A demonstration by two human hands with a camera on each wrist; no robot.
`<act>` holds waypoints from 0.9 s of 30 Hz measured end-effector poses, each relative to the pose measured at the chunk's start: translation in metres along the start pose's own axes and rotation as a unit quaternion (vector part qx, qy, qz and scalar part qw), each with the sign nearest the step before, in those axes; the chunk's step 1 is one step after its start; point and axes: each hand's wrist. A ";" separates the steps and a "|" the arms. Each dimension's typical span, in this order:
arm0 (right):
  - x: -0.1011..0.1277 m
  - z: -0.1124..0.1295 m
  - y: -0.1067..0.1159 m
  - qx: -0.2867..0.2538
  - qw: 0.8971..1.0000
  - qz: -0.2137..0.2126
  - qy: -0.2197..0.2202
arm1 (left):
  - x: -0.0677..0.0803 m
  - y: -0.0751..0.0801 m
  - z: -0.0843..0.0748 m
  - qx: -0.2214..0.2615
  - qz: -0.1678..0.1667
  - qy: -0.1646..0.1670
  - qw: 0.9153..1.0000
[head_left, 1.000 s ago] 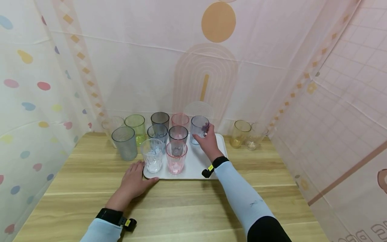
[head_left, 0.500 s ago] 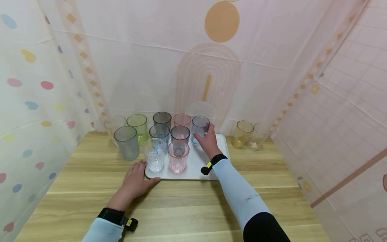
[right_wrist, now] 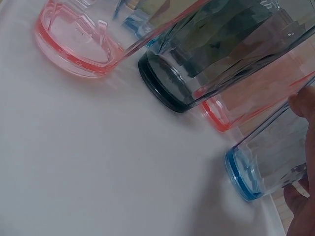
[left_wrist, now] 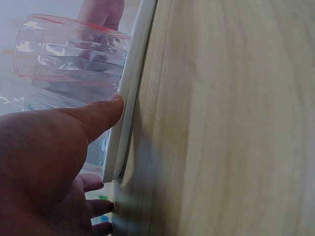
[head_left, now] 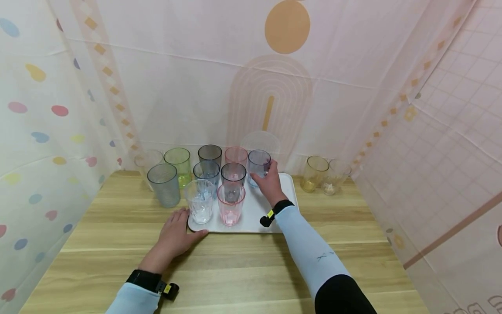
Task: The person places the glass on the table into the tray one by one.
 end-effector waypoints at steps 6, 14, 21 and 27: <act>0.003 -0.002 0.007 -0.006 1.000 0.017 -0.005 | 0.000 -0.001 -0.001 0.004 0.002 0.001 1.000; 0.027 -0.019 0.038 0.001 1.000 0.010 0.024 | -0.001 -0.004 0.001 0.006 0.004 0.003 1.000; 0.048 -0.037 0.091 -0.052 0.992 -0.085 0.082 | -0.001 -0.004 0.003 0.012 0.007 0.007 1.000; 0.064 -0.059 0.145 -0.070 0.970 -0.221 0.075 | -0.002 -0.002 0.001 0.005 0.005 0.004 1.000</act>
Point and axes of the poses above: each hand's wrist, its own x-axis away from the middle knuckle, its own y-axis out of the back of the hand, z = x × y, and after that the axes turned 3 degrees about -x, right-handed
